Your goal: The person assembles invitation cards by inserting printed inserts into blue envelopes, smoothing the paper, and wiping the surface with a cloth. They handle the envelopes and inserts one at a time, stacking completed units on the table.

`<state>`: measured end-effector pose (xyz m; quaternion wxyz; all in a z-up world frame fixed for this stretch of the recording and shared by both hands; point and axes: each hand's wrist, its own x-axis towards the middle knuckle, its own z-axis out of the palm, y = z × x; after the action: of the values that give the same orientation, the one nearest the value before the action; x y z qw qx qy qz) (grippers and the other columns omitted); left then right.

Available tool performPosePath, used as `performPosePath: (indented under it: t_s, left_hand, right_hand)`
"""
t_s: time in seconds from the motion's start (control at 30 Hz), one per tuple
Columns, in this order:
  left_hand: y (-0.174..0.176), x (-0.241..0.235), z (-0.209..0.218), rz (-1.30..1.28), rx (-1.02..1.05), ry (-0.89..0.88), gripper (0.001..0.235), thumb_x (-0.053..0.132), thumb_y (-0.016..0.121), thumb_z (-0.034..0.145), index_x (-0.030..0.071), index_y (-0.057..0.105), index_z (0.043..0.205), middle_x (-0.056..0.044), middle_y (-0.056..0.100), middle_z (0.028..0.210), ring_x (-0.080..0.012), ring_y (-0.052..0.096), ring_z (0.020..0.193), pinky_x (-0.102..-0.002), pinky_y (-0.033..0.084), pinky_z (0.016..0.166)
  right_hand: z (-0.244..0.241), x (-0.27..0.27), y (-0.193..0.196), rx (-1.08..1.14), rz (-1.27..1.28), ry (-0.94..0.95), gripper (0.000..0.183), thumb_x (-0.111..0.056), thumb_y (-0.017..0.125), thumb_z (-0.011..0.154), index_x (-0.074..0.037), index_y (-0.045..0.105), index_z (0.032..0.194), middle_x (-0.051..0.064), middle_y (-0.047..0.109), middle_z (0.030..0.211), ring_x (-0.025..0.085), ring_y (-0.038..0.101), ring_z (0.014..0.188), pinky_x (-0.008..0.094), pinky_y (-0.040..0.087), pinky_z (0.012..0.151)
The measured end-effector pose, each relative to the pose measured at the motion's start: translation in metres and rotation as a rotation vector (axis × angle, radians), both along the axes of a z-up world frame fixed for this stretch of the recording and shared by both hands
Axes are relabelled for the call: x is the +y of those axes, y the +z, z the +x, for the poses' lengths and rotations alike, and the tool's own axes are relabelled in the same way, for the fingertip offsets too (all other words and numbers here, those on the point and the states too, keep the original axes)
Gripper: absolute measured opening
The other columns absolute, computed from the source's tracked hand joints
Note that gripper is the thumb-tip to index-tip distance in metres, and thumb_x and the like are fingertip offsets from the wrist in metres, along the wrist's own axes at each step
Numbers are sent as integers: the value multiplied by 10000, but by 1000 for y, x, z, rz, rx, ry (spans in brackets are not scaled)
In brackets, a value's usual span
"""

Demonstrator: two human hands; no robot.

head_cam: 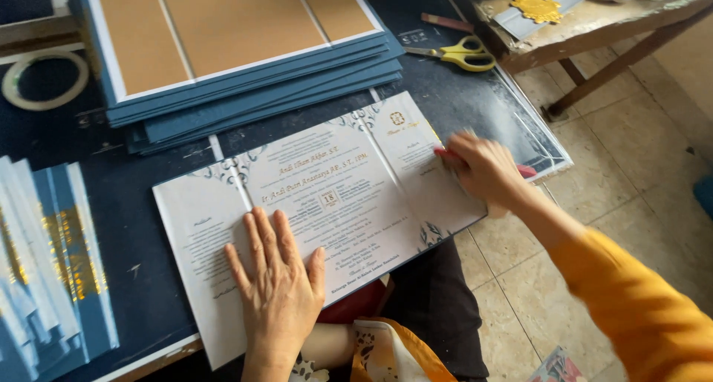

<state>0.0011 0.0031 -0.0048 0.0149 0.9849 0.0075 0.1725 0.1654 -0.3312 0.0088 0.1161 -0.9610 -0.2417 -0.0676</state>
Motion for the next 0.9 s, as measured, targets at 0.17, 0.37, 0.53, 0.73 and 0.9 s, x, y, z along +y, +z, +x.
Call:
performPosePath:
  t_s: [0.17, 0.37, 0.53, 0.73, 0.9]
  left_hand:
    - [-12, -7, 2, -54, -77, 22, 755, 514, 307, 990, -12, 244, 1528, -239, 253, 1590, -337, 216, 1499, -569, 147, 1190]
    - [-18, -5, -9, -153, -223, 42, 702, 412, 533, 919, -121, 456, 1370, -305, 485, 1401, -415, 389, 1373, -570, 249, 1150]
    - [-16, 41, -47, -275, -194, 5, 624, 418, 562, 937, 35, 500, 1426, -177, 470, 1503, -307, 394, 1417, -544, 200, 1158]
    - [-15, 67, -68, -127, -141, 143, 699, 454, 450, 993, 55, 294, 1545, -135, 265, 1624, -244, 297, 1485, -490, 164, 1201]
    - [-18, 60, -55, -109, -117, 145, 701, 451, 401, 995, 33, 273, 1543, -242, 240, 1601, -336, 235, 1495, -532, 148, 1207]
  right_hand:
    - [97, 115, -9, 36, -83, -89, 196, -307, 496, 954, -112, 483, 936, 136, 605, 973, 491, 587, 796, 614, 382, 549]
    - [1, 306, -8, 77, -21, 334, 193, -304, 460, 985, -124, 452, 1056, 117, 562, 1079, 497, 618, 853, 635, 455, 574]
    - [16, 260, -18, 127, -104, 397, 264, -209, 515, 938, -156, 444, 1187, 79, 543, 1274, 419, 671, 732, 554, 506, 481]
    - [48, 123, 13, 258, -238, -347, 385, -389, 309, 1119, -60, 488, 1208, 257, 628, 1199, 525, 681, 944, 602, 544, 747]
    - [-16, 137, -16, 220, -129, -267, 250, -205, 363, 1015, -32, 441, 1179, 248, 631, 1016, 484, 653, 864, 618, 489, 707]
